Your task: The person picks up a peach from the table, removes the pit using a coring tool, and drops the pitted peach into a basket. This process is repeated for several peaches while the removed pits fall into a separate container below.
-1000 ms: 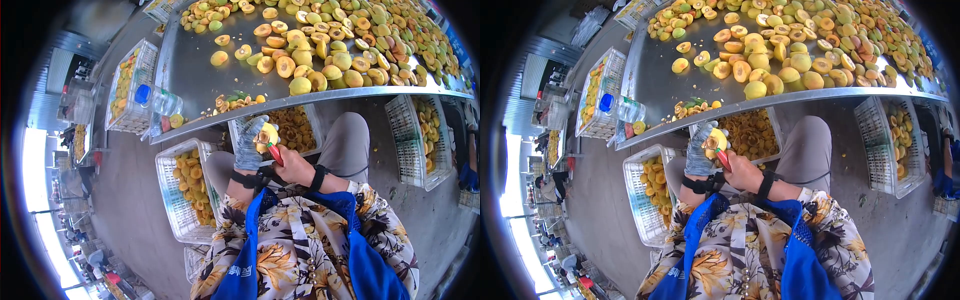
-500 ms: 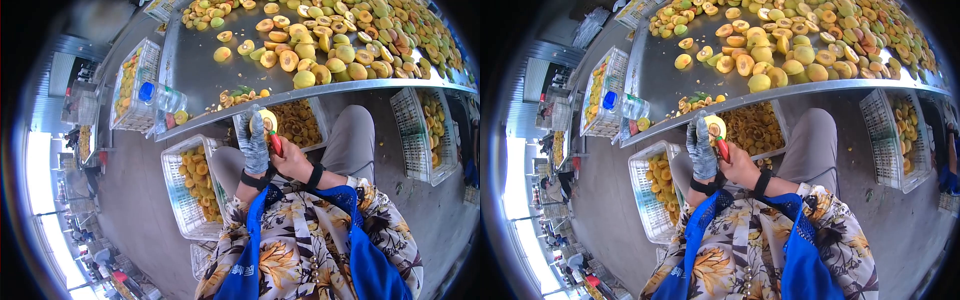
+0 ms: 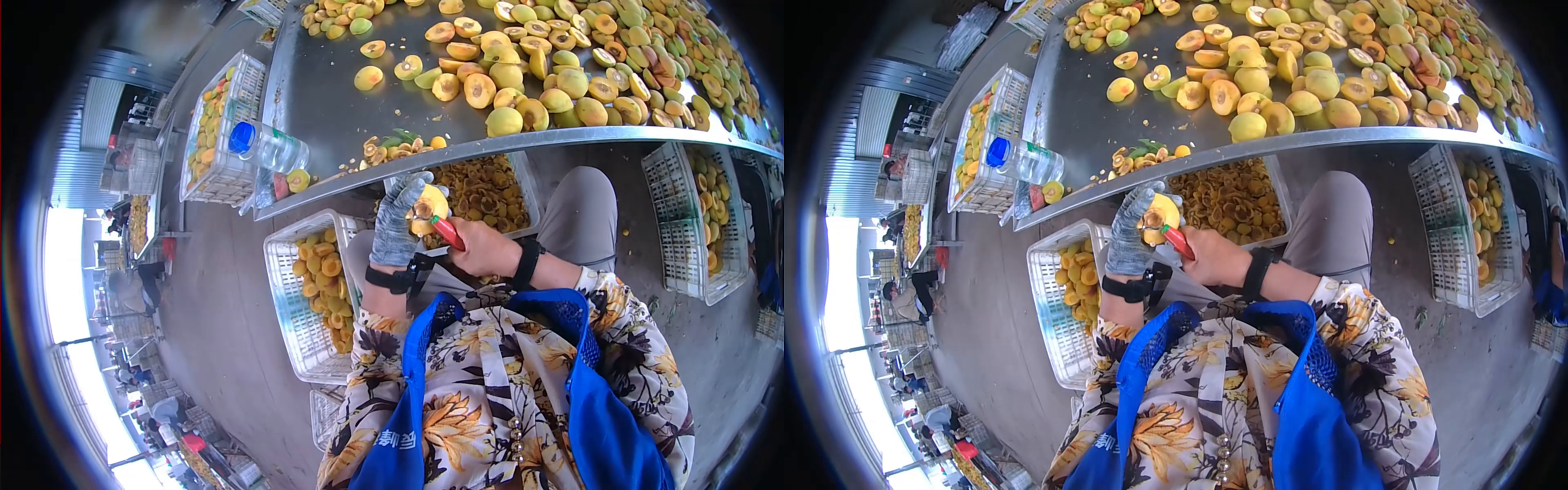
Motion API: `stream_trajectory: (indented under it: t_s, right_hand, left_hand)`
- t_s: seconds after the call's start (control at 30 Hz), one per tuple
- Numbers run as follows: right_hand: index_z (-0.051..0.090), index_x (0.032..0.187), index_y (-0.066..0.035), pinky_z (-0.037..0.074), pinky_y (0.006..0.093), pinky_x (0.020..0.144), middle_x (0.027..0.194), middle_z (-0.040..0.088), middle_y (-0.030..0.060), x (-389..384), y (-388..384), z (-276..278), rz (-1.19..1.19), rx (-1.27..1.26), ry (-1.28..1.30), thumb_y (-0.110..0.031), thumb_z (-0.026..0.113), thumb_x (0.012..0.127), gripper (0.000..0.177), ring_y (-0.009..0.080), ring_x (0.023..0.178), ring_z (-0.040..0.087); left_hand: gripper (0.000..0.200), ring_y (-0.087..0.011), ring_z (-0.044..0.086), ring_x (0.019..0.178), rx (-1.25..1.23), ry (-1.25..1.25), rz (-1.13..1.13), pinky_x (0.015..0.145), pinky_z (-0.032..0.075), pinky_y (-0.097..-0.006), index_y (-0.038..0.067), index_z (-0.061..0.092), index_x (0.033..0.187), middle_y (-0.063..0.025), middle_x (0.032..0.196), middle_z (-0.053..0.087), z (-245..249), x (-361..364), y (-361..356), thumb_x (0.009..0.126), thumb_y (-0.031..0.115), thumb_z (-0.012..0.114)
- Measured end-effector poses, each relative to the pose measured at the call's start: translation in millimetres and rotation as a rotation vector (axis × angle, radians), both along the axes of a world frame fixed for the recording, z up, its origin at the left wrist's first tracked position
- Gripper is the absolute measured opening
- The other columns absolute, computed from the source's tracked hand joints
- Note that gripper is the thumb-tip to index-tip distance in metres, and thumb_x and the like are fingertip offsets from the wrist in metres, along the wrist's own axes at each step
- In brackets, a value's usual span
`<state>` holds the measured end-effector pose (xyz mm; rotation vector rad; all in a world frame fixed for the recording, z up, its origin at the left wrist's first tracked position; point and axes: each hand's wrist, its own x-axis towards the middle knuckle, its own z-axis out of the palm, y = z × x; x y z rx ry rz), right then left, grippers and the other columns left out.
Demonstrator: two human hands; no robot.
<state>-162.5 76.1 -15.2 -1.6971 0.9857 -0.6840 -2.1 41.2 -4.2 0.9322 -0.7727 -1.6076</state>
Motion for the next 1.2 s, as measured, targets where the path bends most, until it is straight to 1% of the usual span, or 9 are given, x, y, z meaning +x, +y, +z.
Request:
stream_trajectory:
  t_s: [0.23, 0.3, 0.37, 0.57, 0.7, 0.8, 0.97, 1.1, 1.2]
  right_hand:
    - [0.049, 0.089, 0.0, 0.046, 0.0356, 0.051, 0.061, 0.055, 0.0167, 5, 4, 9, 0.058, -0.088, -0.048, -0.006, 0.052, 0.076, 0.015, 0.0313, 0.053, 0.058]
    - [0.048, 0.087, -0.004, 0.042, 0.0288, 0.038, 0.057, 0.051, 0.0064, 5, 7, 36, 0.15, 0.574, -0.145, -0.006, 0.05, 0.077, 0.01, 0.0167, 0.041, 0.052]
    - [0.048, 0.087, -0.005, 0.039, 0.0258, 0.035, 0.056, 0.049, 0.0029, 5, 11, 35, 0.142, 0.668, -0.222, -0.006, 0.05, 0.078, 0.01, 0.0115, 0.039, 0.049]
    - [0.047, 0.092, -0.006, 0.035, 0.0224, 0.032, 0.056, 0.043, -0.0008, 5, 12, 21, 0.184, 0.704, -0.223, -0.005, 0.049, 0.079, 0.014, 0.0065, 0.038, 0.043]
    - [0.045, 0.099, -0.007, 0.03, 0.0206, 0.032, 0.056, 0.04, -0.0023, 0, 9, 20, 0.332, 1.098, -0.489, -0.003, 0.049, 0.082, 0.018, 0.0043, 0.038, 0.036]
    - [0.046, 0.099, -0.008, 0.028, 0.0208, 0.032, 0.056, 0.038, -0.0026, -2, 3, 25, 0.356, 1.27, -0.544, -0.002, 0.05, 0.083, 0.017, 0.0039, 0.039, 0.033]
    - [0.046, 0.104, -0.007, 0.027, 0.0196, 0.032, 0.055, 0.038, -0.0028, 5, 9, 10, 0.384, 1.253, -0.599, -0.002, 0.048, 0.087, 0.018, 0.0036, 0.038, 0.031]
    - [0.048, 0.099, -0.008, 0.034, 0.023, 0.033, 0.057, 0.042, -0.0015, 11, 10, -6, 0.334, 1.146, -0.547, -0.006, 0.054, 0.082, 0.019, 0.0058, 0.04, 0.041]
    - [0.049, 0.095, -0.005, 0.041, 0.0292, 0.04, 0.058, 0.049, 0.0038, 19, 11, -6, 0.209, 0.747, -0.349, -0.009, 0.057, 0.079, 0.019, 0.0134, 0.044, 0.05]
  left_hand:
    - [0.025, -0.0195, 0.063, 0.076, -0.06, 0.032, 0.235, 0.068, 0.053, -0.0293, 0.0, 0.062, 0.099, -0.0098, 0.087, 0.064, 1, -3, 14, 0.084, 0.02, 0.061]
    - [0.024, -0.0186, 0.063, 0.075, -0.103, -0.049, 0.308, 0.068, 0.052, -0.0284, -0.001, 0.063, 0.097, -0.0097, 0.085, 0.064, -1, -12, 16, 0.083, 0.019, 0.062]
    - [0.025, -0.0189, 0.063, 0.073, -0.254, -0.193, 0.479, 0.065, 0.053, -0.0284, -0.002, 0.063, 0.096, -0.0104, 0.083, 0.064, -2, -17, 17, 0.081, 0.019, 0.064]
    - [0.03, -0.02, 0.062, 0.07, 0.126, 0.129, -0.065, 0.059, 0.053, -0.0289, -0.002, 0.062, 0.094, -0.0119, 0.081, 0.063, -7, 9, 9, 0.078, 0.023, 0.068]
    - [0.029, -0.0196, 0.063, 0.071, -0.281, -0.253, 0.278, 0.06, 0.054, -0.0279, -0.001, 0.062, 0.096, -0.0122, 0.084, 0.064, -17, -4, 11, 0.078, 0.022, 0.068]
    - [0.032, -0.0203, 0.063, 0.068, -0.041, -0.053, 0.119, 0.058, 0.054, -0.0285, 0.0, 0.06, 0.099, -0.0142, 0.084, 0.064, -9, 0, 14, 0.08, 0.025, 0.065]
    - [0.036, -0.0247, 0.062, 0.057, 0.273, 0.19, -0.082, 0.051, 0.053, -0.0318, 0.002, 0.055, 0.102, -0.0162, 0.077, 0.062, -7, 2, 13, 0.082, 0.031, 0.062]
    - [0.023, -0.0157, 0.062, 0.078, -0.245, -0.276, 0.4, 0.071, 0.051, -0.0253, -0.001, 0.061, 0.1, -0.01, 0.091, 0.065, -26, -9, 10, 0.082, 0.013, 0.064]
    - [0.02, -0.0115, 0.059, 0.087, -0.235, -0.215, 0.402, 0.079, 0.047, -0.0237, -0.001, 0.063, 0.1, -0.0065, 0.095, 0.065, -31, -5, 9, 0.082, 0.008, 0.064]
